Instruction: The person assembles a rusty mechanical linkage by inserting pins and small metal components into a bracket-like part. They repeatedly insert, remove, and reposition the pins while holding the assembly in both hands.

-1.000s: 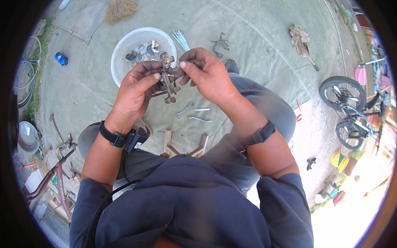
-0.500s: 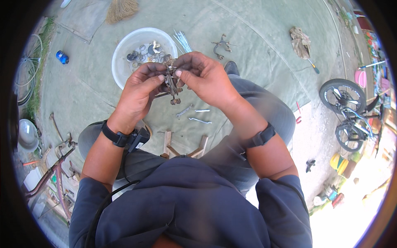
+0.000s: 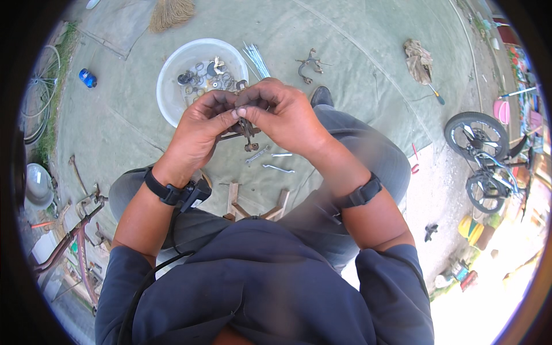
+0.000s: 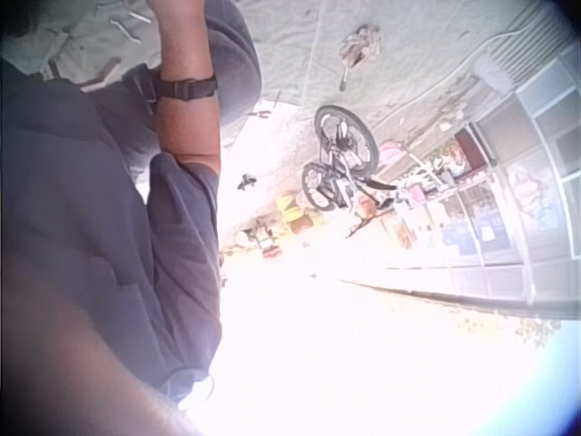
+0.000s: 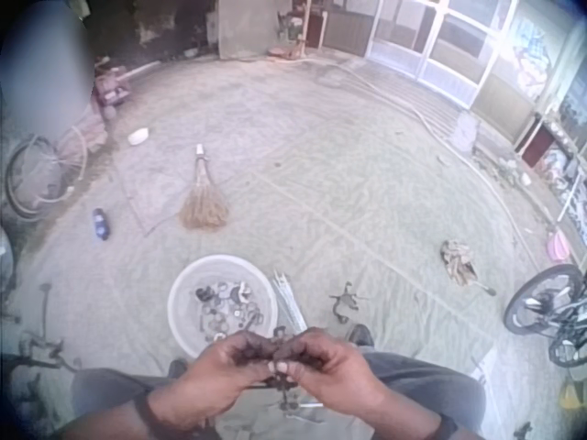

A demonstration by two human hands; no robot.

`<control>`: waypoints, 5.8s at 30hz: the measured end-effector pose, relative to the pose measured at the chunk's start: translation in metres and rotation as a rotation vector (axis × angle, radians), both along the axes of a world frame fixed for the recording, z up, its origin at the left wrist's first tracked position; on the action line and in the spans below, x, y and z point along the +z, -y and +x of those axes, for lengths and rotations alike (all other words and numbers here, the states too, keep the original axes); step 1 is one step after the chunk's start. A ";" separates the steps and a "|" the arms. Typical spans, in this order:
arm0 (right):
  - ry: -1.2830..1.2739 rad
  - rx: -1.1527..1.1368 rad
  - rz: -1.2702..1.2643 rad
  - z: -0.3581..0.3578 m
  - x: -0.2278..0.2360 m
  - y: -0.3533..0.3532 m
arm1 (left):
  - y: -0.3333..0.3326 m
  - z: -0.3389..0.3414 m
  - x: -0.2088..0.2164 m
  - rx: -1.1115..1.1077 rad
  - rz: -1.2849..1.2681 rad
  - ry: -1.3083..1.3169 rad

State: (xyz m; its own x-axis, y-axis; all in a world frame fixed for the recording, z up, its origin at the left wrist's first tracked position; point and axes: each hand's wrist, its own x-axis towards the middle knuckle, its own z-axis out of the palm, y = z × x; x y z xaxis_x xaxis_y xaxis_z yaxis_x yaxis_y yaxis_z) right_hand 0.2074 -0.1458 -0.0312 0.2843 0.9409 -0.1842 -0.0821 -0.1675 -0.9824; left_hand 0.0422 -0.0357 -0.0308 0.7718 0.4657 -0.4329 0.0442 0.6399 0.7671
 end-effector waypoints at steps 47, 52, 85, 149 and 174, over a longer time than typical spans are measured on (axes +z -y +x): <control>-0.613 0.008 -0.138 0.005 0.000 -0.001 | -0.007 -0.003 0.016 -0.008 0.324 -0.060; -0.632 0.052 -0.100 0.008 0.002 -0.003 | -0.011 -0.004 0.017 0.078 0.134 -0.056; -0.632 -0.122 0.076 0.020 0.021 -0.005 | 0.010 -0.006 0.018 -0.185 0.976 -0.280; 0.710 0.207 0.218 -0.003 0.030 -0.018 | -0.008 -0.025 0.045 -0.232 0.343 0.009; 0.896 0.118 0.477 -0.011 0.039 -0.017 | -0.017 -0.032 0.057 -0.327 0.194 0.055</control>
State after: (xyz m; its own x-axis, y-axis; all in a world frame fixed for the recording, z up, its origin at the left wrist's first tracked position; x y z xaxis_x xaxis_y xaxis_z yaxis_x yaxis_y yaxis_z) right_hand 0.1968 -0.1291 0.0082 0.0338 0.8915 0.4517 0.7075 0.2979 -0.6408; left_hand 0.0103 -0.0184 0.0265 0.9128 0.2602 -0.3148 0.1775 0.4413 0.8796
